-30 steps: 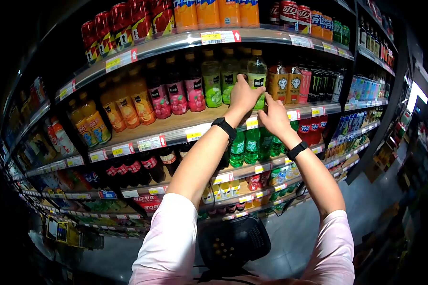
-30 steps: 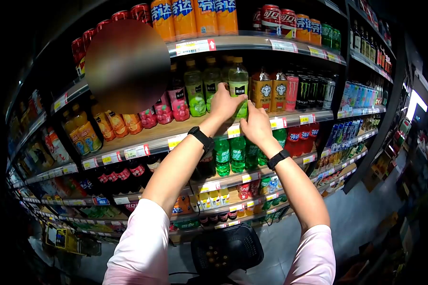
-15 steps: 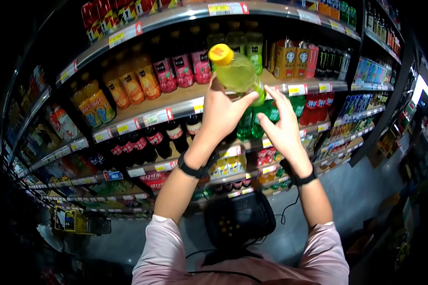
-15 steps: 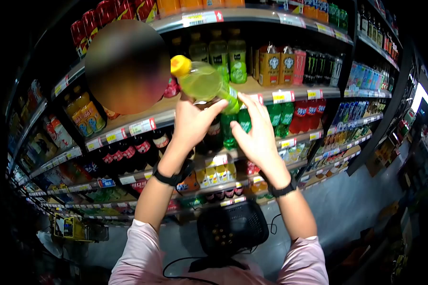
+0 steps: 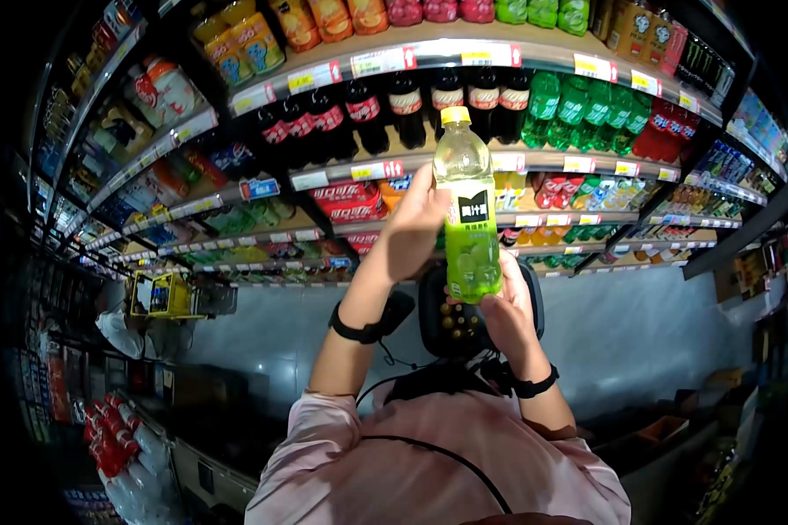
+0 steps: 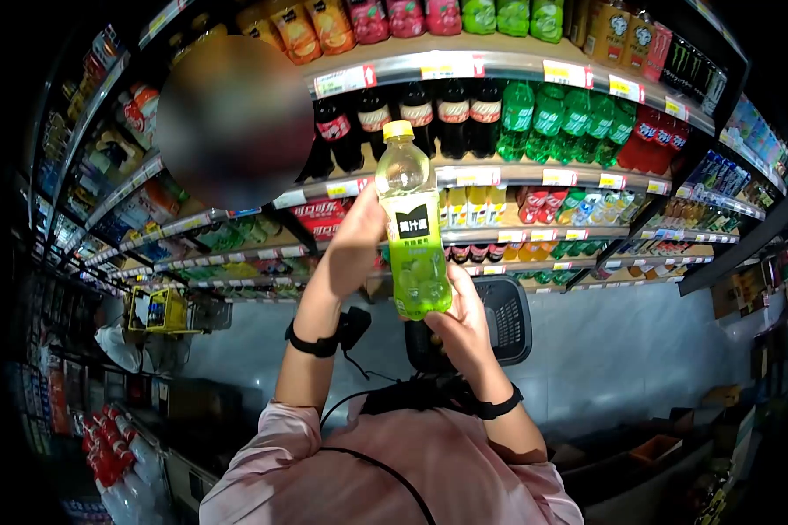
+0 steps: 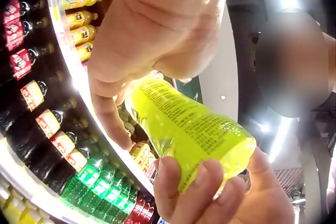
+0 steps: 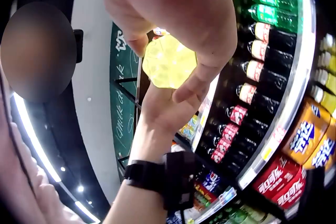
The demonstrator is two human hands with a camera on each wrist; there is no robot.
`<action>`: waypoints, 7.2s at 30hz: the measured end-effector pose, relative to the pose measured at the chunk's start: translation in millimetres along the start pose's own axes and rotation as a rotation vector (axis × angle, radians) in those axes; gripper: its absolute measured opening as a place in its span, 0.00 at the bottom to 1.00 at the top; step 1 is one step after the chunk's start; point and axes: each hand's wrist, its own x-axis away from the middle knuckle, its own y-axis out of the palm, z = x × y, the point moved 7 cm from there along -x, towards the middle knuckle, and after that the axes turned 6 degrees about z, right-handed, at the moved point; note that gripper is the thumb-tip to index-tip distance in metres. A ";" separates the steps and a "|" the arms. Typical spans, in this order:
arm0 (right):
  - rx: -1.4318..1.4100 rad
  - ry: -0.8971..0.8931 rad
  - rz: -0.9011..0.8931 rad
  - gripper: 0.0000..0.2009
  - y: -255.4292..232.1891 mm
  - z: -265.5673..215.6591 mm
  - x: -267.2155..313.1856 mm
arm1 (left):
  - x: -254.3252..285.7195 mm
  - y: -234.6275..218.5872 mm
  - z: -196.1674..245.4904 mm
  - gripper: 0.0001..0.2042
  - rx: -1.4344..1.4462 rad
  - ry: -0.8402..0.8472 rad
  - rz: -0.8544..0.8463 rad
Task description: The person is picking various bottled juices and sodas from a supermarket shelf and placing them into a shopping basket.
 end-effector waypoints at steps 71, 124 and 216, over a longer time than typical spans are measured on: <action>0.216 0.275 -0.061 0.38 7.9 57.8 49.4 | 69.3 -56.4 -29.0 0.27 0.227 -0.191 0.120; 1.253 0.686 0.165 0.21 -403.1 370.0 43.5 | 205.3 -19.9 -496.3 0.17 -0.759 -0.655 -0.108; 1.431 -0.872 0.950 0.39 -151.3 -384.4 -272.0 | 169.7 -102.7 -157.6 0.09 -0.903 -0.353 0.095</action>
